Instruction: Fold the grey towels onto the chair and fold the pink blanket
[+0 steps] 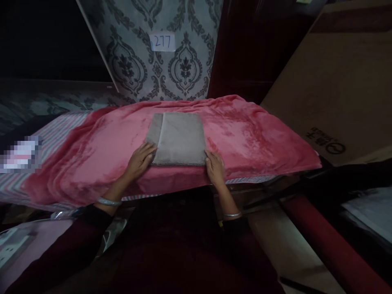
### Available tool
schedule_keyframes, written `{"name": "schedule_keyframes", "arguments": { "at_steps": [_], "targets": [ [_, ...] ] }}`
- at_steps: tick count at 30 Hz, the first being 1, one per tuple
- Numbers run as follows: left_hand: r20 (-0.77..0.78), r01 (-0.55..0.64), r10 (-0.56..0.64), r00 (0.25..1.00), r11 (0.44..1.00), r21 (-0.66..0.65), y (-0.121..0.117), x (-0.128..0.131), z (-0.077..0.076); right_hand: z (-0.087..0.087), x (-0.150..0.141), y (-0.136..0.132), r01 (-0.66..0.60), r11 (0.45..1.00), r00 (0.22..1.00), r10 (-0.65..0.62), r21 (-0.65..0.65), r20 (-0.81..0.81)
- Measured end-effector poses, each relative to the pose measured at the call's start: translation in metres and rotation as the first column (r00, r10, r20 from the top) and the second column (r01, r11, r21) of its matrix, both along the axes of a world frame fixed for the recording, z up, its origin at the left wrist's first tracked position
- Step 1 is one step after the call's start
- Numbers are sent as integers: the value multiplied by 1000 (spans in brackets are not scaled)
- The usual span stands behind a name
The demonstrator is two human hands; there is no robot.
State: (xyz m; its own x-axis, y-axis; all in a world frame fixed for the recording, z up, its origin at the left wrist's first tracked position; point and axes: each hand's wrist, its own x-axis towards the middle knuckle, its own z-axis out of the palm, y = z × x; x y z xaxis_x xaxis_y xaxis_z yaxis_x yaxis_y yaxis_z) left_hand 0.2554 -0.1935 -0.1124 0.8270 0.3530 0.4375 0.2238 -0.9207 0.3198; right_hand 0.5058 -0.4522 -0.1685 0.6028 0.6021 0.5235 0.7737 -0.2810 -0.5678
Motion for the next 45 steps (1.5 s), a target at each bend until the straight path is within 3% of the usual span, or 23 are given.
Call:
{"name": "schedule_keyframes", "arguments": {
  "at_steps": [4,10,17,21,26,32,38,45],
  "targets": [
    [-40,120,-117,992,989,89,-15,-5,1,5,2,0,-22,999,996,25,33,-82],
    [-40,108,-103,994,985,131,-19,-5,-4,17,-7,2,-6,995,994,-5,-96,-113],
    [36,66,-70,997,991,119,-20,-10,-9,22,-12,-6,-82,997,980,82,8,-179],
    [69,71,-80,994,988,134,-23,-15,-9,21,-11,4,-21,997,965,39,70,-259],
    [137,50,-85,987,969,241,-30,-14,-6,18,-18,16,18,991,935,31,133,-352],
    [144,-3,-49,988,940,342,-57,9,4,30,-28,16,50,964,864,89,261,-496],
    [-36,40,-31,999,960,276,-88,46,7,51,-32,23,117,920,733,174,374,-658],
    [-109,-80,118,987,951,300,-89,69,6,50,-36,33,216,848,582,286,483,-761]
  ]
}}
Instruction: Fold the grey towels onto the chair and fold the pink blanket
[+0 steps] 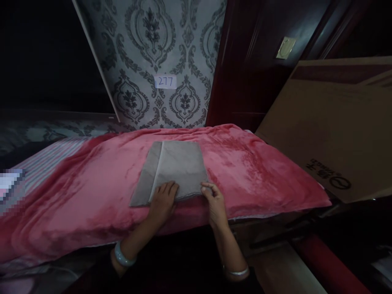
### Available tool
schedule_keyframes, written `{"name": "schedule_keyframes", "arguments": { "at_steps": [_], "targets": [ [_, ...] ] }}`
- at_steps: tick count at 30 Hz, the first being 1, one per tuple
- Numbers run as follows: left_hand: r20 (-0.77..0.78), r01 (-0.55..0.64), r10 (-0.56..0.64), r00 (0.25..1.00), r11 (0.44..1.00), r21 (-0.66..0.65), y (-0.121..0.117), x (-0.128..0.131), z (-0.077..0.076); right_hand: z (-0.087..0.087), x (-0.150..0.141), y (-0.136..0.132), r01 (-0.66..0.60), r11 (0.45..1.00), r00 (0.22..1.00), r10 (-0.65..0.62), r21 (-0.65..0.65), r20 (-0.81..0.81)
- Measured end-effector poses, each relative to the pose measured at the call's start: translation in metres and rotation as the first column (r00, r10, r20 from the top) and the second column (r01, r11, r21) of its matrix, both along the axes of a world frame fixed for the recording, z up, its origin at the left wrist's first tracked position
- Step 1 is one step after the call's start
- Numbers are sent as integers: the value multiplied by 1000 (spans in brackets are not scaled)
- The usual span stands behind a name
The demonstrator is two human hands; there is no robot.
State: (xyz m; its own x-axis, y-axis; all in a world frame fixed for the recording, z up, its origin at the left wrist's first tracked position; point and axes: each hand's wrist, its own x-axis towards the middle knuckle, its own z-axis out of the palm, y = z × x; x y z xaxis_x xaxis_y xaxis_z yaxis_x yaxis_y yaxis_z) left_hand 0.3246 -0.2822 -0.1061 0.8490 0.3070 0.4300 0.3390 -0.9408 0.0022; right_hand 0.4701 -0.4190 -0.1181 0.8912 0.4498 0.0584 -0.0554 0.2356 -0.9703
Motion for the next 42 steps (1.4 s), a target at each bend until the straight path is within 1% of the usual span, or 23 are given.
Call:
{"name": "schedule_keyframes", "arguments": {
  "at_steps": [3,6,9,11,12,14,16,18,20,22,25,27,28,30,32,35,37,40,41,42],
  "targets": [
    [2,-10,10,1000,999,30,3,2,2,1,-2,-2,-35,998,998,37,49,-42],
    [-7,45,-45,999,999,2,6,1,6,1,-2,-9,-88,992,993,94,88,-68],
    [-32,109,-109,994,994,-13,10,-1,15,-4,5,-18,-154,982,985,162,109,-67],
    [-43,130,-130,991,992,2,14,-4,25,-11,13,-22,-169,982,985,172,85,-29],
    [-40,136,-135,990,991,13,16,-6,30,-15,18,-23,-151,987,989,151,56,2],
    [-10,152,-152,988,988,36,22,-14,41,-24,28,-23,-69,998,994,70,-11,84],
    [44,181,-183,982,982,55,30,-27,54,-30,39,-20,20,998,975,-5,-65,221],
    [94,228,-233,968,972,63,40,-46,68,-32,49,-16,76,991,922,-28,-108,386],
    [127,282,-286,950,958,54,49,-70,82,-28,58,-11,106,981,839,1,-165,544],
    [154,307,-311,938,951,45,58,-96,95,-22,63,-4,108,965,729,87,-239,679],
    [205,286,-291,934,957,57,66,-131,105,-16,63,10,38,927,514,302,-373,803],
    [233,264,-273,934,962,69,69,-148,108,-17,59,19,-4,890,394,420,-456,817],
    [247,258,-269,931,963,77,70,-154,109,-19,56,24,-11,874,358,457,-486,814],
    [277,254,-271,922,963,95,70,-163,110,-23,52,33,-1,854,318,494,-520,810],
    [291,252,-274,917,961,110,68,-167,113,-26,51,41,21,848,287,503,-530,816],
    [287,247,-267,920,963,105,67,-171,114,-23,52,54,38,844,237,512,-534,826],
    [288,249,-265,920,964,90,66,-174,110,-19,55,60,22,835,223,533,-551,816],
    [273,243,-244,930,969,39,66,-183,96,-15,63,64,-50,814,229,573,-578,787],
    [266,240,-237,934,970,20,66,-186,90,-14,67,65,-80,808,244,584,-584,775],
    [260,236,-228,938,972,0,65,-189,85,-12,72,66,-103,804,274,589,-585,760]
  ]
}}
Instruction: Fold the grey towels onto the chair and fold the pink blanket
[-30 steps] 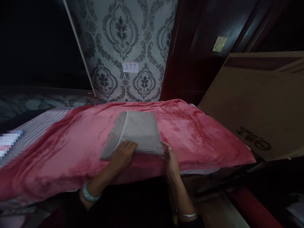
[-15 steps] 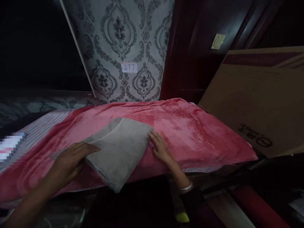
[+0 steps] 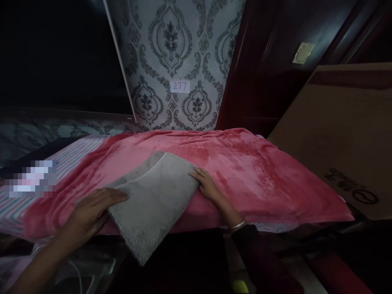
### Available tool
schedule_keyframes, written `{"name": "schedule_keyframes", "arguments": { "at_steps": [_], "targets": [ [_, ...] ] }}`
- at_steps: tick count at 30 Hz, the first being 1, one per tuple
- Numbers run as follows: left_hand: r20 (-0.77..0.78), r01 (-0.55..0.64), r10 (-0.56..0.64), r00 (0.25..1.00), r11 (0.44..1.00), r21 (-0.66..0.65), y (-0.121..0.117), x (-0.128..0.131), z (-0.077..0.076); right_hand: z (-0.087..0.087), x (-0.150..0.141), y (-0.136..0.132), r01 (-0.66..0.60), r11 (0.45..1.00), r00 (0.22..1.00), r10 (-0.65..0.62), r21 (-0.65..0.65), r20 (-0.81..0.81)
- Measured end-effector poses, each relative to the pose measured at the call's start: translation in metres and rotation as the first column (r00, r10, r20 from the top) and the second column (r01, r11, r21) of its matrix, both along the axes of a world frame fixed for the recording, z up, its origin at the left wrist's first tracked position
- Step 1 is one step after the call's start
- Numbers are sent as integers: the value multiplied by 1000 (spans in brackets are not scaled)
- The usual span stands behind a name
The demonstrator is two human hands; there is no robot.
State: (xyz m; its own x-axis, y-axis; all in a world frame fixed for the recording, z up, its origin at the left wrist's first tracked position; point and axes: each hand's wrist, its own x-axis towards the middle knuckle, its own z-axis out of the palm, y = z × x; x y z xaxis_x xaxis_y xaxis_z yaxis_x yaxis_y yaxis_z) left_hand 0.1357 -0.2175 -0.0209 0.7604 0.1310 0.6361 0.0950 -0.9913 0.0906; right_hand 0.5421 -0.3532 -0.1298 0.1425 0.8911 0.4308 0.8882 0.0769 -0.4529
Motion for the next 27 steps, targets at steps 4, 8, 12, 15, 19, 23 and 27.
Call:
{"name": "schedule_keyframes", "arguments": {
  "at_steps": [4,8,12,15,19,23,27],
  "targets": [
    [-19,-3,3,1000,1000,-30,-6,-7,-13,20,17,19,182,982,964,-187,-43,-192],
    [-26,-27,26,999,999,-17,-13,-9,-15,52,3,68,163,968,948,-207,-190,-240],
    [-22,-61,62,998,998,21,-17,-11,-21,71,-26,119,93,950,955,-170,-300,-242],
    [-22,-65,67,998,996,61,-19,-13,-28,75,-34,139,105,927,947,-204,-360,-249],
    [6,-48,48,999,996,74,-14,-16,-32,78,-31,141,103,902,888,-274,-420,-369],
    [21,-47,45,999,994,104,2,-18,-23,94,-23,121,60,935,778,-264,-351,-570],
    [94,-77,63,994,985,152,27,-11,-7,121,-2,97,88,978,740,-190,-187,-645]
  ]
}}
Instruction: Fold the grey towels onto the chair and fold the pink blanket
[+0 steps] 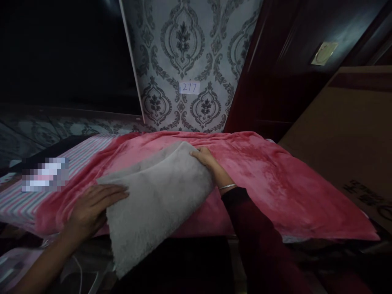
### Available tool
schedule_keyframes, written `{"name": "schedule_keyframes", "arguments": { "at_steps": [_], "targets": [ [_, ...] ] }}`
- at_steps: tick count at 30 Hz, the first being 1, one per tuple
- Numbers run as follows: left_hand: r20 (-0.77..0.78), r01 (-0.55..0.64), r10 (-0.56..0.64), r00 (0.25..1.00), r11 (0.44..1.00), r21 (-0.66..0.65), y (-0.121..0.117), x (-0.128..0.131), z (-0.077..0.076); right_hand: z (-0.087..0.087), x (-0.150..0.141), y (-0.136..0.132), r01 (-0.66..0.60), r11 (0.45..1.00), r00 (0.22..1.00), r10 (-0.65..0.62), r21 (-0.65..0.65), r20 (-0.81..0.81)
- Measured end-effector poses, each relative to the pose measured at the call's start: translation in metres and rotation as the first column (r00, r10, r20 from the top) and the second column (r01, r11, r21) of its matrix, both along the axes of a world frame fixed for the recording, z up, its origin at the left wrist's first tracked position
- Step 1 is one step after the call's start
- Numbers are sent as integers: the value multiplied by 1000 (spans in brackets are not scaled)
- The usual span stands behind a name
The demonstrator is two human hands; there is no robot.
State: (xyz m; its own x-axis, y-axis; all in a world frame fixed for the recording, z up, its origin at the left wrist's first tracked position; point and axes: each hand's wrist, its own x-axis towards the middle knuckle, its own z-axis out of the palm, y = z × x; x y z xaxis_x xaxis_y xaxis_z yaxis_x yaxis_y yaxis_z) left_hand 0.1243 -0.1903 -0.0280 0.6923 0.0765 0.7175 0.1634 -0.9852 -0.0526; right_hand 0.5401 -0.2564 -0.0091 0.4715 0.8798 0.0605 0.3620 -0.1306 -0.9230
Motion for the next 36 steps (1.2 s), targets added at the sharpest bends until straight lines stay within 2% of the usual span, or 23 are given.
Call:
{"name": "schedule_keyframes", "arguments": {
  "at_steps": [2,4,7,10,12,15,17,19,22,24,26,29,32,36],
  "targets": [
    [24,-21,21,999,999,26,13,10,1,9,13,-9,76,996,996,-78,54,47],
    [25,-52,51,998,998,31,27,23,-9,7,24,-13,180,982,972,-186,54,143],
    [-83,-99,95,992,994,-49,46,42,-38,-14,29,-16,299,951,916,-263,-77,303],
    [-233,-112,61,970,972,-208,61,45,-62,-41,28,-19,322,927,901,-238,-193,363],
    [-282,-128,38,959,943,-308,65,39,-63,-51,26,-21,327,922,894,-229,-209,386],
    [-269,-225,123,955,893,-390,58,37,-46,-51,11,-21,338,924,853,-221,-178,472],
    [-262,-274,181,948,883,-382,45,49,-32,-48,-12,-20,250,960,787,-128,-123,603],
    [-317,-268,159,935,902,-337,27,70,-25,-50,-43,-20,45,989,678,76,-144,731],
    [-463,-288,133,876,915,-282,4,105,-33,-61,-81,-23,-220,925,517,381,-310,767],
    [-539,-350,163,826,899,-263,-3,119,-46,-68,-88,-24,-275,891,460,453,-363,764],
    [-579,-389,182,795,885,-256,-5,124,-58,-71,-77,-22,-270,888,451,458,-372,766],
    [-566,-381,188,803,892,-244,-1,120,-70,-72,-45,-14,-223,903,474,431,-368,768],
    [-525,-360,197,828,905,-227,2,116,-74,-72,-14,-3,-146,925,504,376,-352,777],
    [-507,-350,198,839,910,-222,2,117,-75,-73,10,11,-50,937,538,317,-346,781]
  ]
}}
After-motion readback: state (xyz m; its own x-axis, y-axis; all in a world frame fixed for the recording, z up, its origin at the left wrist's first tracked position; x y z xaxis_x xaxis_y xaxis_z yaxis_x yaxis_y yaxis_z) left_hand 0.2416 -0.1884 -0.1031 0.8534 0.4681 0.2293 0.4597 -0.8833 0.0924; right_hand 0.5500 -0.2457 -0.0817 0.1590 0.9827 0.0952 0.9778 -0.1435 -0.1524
